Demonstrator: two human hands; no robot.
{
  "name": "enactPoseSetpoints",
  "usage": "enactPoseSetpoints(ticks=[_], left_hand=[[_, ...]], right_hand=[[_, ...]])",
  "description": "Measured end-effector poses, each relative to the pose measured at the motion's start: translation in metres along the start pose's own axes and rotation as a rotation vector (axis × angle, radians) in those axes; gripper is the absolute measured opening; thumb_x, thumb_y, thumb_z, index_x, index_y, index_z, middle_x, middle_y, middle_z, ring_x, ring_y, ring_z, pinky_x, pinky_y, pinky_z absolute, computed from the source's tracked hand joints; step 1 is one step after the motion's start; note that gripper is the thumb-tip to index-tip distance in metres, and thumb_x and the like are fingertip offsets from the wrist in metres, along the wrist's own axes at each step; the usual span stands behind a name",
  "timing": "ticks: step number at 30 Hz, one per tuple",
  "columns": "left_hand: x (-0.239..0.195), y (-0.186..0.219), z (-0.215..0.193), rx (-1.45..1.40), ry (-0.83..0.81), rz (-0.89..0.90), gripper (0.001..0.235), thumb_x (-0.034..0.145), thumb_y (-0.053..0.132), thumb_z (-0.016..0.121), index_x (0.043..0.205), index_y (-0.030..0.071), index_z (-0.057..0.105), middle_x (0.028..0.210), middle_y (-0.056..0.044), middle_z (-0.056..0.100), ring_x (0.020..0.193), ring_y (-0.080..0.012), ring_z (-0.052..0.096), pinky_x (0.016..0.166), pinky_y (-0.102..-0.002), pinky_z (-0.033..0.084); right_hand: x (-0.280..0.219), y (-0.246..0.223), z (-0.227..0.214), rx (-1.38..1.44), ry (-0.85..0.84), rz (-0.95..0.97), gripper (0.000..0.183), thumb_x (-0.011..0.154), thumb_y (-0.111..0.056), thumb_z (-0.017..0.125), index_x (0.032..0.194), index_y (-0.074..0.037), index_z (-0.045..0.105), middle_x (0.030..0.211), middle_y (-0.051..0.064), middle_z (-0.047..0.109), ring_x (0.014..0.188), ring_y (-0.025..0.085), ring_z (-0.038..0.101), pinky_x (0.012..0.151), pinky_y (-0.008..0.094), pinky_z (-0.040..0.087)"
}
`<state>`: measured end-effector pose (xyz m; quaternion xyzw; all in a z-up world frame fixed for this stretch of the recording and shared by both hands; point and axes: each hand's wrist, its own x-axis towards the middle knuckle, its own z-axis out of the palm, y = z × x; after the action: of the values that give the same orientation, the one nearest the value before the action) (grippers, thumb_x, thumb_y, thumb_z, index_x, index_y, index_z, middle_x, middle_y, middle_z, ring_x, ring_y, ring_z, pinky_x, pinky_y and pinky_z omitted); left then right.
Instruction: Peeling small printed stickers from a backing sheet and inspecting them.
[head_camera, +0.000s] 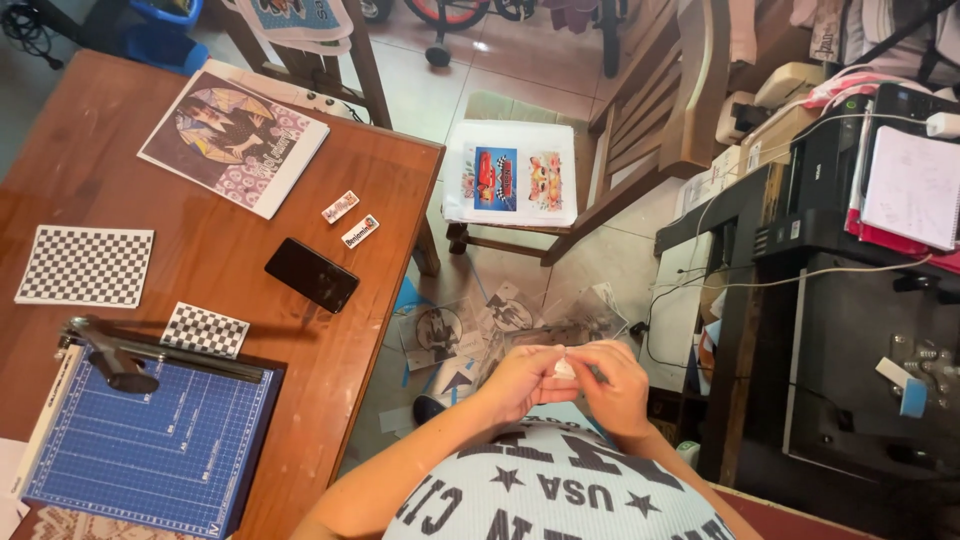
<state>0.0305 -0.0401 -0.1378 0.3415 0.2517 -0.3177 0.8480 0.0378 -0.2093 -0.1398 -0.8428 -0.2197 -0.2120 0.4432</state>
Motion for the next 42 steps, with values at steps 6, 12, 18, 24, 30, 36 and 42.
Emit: enactPoseSetpoints(ticks=[6,12,18,24,30,36,42], left_hand=[[0.011,-0.012,-0.003,0.009,0.041,0.052,0.030,0.100,0.013,0.062,0.125,-0.002,0.068,0.099,-0.016,0.077,0.086,-0.0275,0.078,0.078,-0.042,0.066],[0.007,-0.015,0.009,0.001,0.011,0.064,0.033,0.099,0.012,0.065,0.128,-0.002,0.067,0.109,-0.022,0.076,0.094,-0.0319,0.077,0.082,-0.045,0.065],[-0.015,-0.008,0.033,0.052,-0.013,0.064,0.033,0.097,0.015,0.071,0.124,-0.003,0.067,0.110,-0.023,0.076,0.097,-0.0320,0.076,0.083,-0.044,0.065],[-0.009,-0.012,0.036,0.042,0.092,0.145,0.026,0.101,0.018,0.064,0.117,-0.002,0.067,0.100,-0.018,0.077,0.089,-0.0300,0.078,0.079,-0.043,0.066],[0.023,-0.026,0.008,0.142,0.154,0.240,0.022,0.097,0.017,0.070,0.113,0.002,0.068,0.092,-0.013,0.077,0.079,-0.0250,0.079,0.076,-0.039,0.067],[0.039,-0.027,-0.013,0.342,0.283,0.237,0.010,0.098,0.025,0.055,0.096,0.016,0.053,0.069,0.000,0.048,0.052,-0.0116,0.052,0.044,-0.024,0.050],[0.102,-0.047,-0.111,1.704,0.258,0.589,0.010,0.091,0.023,0.054,0.093,0.021,0.063,0.084,-0.005,0.063,0.083,-0.0282,0.064,0.075,-0.043,0.048]], right_hand=[[0.009,-0.011,-0.009,-0.096,0.020,-0.261,0.009,0.086,-0.020,0.081,0.095,-0.018,0.081,0.096,-0.003,0.079,0.083,0.022,0.073,0.077,0.038,0.056],[0.000,-0.005,-0.013,0.004,0.027,-0.121,0.006,0.085,-0.009,0.079,0.088,-0.013,0.078,0.087,0.000,0.075,0.077,0.026,0.071,0.072,0.038,0.058],[0.011,-0.006,-0.029,0.016,0.107,-0.013,0.008,0.086,-0.011,0.082,0.088,-0.012,0.074,0.083,-0.001,0.074,0.073,0.024,0.070,0.070,0.036,0.056],[0.009,0.002,-0.030,-0.103,0.125,-0.302,0.010,0.088,-0.018,0.079,0.097,-0.014,0.077,0.092,-0.004,0.078,0.081,0.022,0.071,0.078,0.039,0.055],[0.017,-0.014,-0.038,0.048,-0.022,-0.300,0.020,0.090,-0.022,0.075,0.109,-0.014,0.077,0.108,-0.002,0.080,0.098,0.024,0.073,0.089,0.041,0.055],[-0.013,0.033,-0.042,0.136,-0.094,0.134,0.016,0.093,-0.013,0.070,0.107,-0.012,0.080,0.101,0.004,0.081,0.093,0.028,0.076,0.082,0.039,0.059],[-0.051,0.133,-0.064,-0.059,-0.027,0.703,0.021,0.095,-0.025,0.069,0.107,-0.009,0.077,0.103,0.008,0.080,0.098,0.025,0.074,0.088,0.036,0.056]])
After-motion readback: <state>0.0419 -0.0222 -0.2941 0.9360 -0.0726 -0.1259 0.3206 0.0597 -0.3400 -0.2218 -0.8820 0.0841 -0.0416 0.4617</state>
